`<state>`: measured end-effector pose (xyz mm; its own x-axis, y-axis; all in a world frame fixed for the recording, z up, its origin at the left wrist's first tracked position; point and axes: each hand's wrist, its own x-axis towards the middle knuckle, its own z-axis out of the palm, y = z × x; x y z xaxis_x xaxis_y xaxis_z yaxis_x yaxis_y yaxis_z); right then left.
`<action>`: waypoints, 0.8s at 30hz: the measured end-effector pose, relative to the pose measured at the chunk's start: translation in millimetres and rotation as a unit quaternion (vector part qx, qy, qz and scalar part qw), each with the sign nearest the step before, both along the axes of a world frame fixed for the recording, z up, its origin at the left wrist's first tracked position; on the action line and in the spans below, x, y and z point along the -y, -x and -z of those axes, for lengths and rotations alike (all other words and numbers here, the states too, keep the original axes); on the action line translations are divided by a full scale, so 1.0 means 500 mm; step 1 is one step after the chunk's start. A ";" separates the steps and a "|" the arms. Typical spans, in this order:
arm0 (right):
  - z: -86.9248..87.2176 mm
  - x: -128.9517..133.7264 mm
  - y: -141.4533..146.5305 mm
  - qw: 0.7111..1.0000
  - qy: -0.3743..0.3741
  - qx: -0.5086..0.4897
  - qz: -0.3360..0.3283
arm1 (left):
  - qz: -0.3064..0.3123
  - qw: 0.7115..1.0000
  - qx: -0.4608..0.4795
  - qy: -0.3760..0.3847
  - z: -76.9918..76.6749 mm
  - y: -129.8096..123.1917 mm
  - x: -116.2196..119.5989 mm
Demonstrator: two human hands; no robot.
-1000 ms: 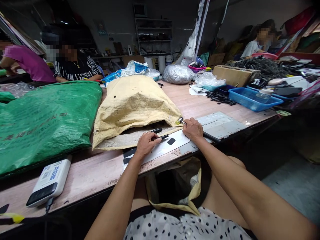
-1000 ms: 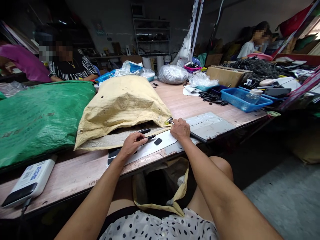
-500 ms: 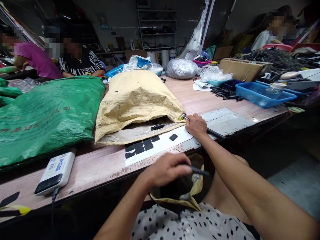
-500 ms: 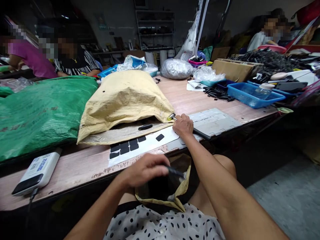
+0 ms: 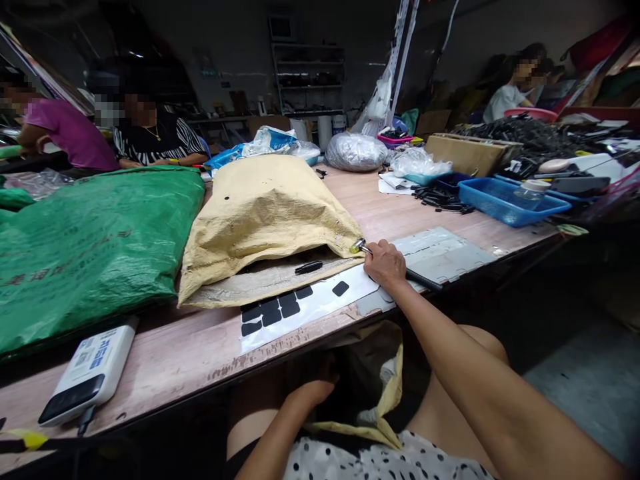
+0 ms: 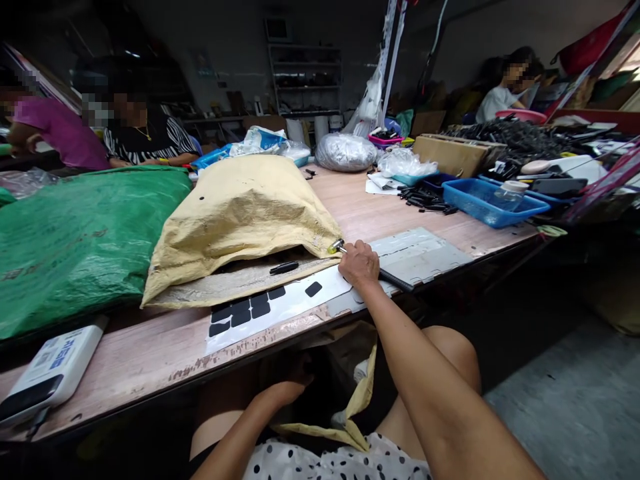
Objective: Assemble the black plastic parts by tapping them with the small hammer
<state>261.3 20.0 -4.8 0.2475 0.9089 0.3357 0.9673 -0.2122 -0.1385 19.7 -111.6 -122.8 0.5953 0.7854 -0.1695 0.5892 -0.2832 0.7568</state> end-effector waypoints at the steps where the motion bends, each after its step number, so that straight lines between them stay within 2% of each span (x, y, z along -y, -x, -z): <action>1: 0.000 0.000 0.000 1.000 -0.001 0.001 -0.002 | 0.003 1.000 -0.005 0.008 -0.031 0.000 0.007; 4: 0.005 0.000 -0.002 1.000 -0.006 0.003 -0.008 | 0.060 0.997 0.020 0.048 -0.157 0.001 0.009; 5: 0.006 0.000 -0.003 1.000 -0.008 0.003 -0.009 | 0.103 0.990 0.055 0.073 -0.204 0.002 -0.003; 6: 0.008 0.000 -0.004 1.000 -0.010 0.002 -0.009 | 0.107 0.988 0.089 0.069 -0.247 0.003 -0.023; 7: 0.009 0.000 -0.005 1.000 -0.011 0.002 -0.010 | 0.075 0.991 0.107 0.023 -0.285 0.003 -0.051; 9: 0.009 0.000 -0.006 1.000 -0.013 0.001 -0.010 | -0.055 0.986 0.090 -0.131 -0.331 0.005 -0.125; 10: 0.009 0.000 -0.006 1.000 -0.013 0.000 -0.011 | -0.112 0.972 0.057 -0.198 -0.339 0.006 -0.166; 12: 0.007 0.001 -0.006 1.000 -0.012 0.000 -0.014 | -0.163 0.945 -0.018 -0.284 -0.331 0.008 -0.244; 14: 0.006 0.002 -0.005 1.000 -0.013 0.000 -0.016 | -0.160 0.936 -0.089 -0.301 -0.309 0.010 -0.303; 16: 0.005 0.002 -0.005 1.000 -0.015 0.000 -0.015 | -0.142 0.939 -0.138 -0.282 -0.292 0.011 -0.333; 19: 0.006 0.003 -0.006 1.000 -0.019 0.000 -0.013 | -0.131 0.943 -0.140 -0.273 -0.286 0.017 -0.331; 24: 0.011 0.001 -0.008 1.000 -0.018 -0.006 -0.017 | -0.098 0.957 -0.045 -0.270 -0.278 0.027 -0.274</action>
<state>265.3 19.4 -10.2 0.2210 0.9043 0.3653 0.9721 -0.1739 -0.1576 6.3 25.6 16.2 0.4303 0.8678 0.2484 0.7264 -0.4962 0.4756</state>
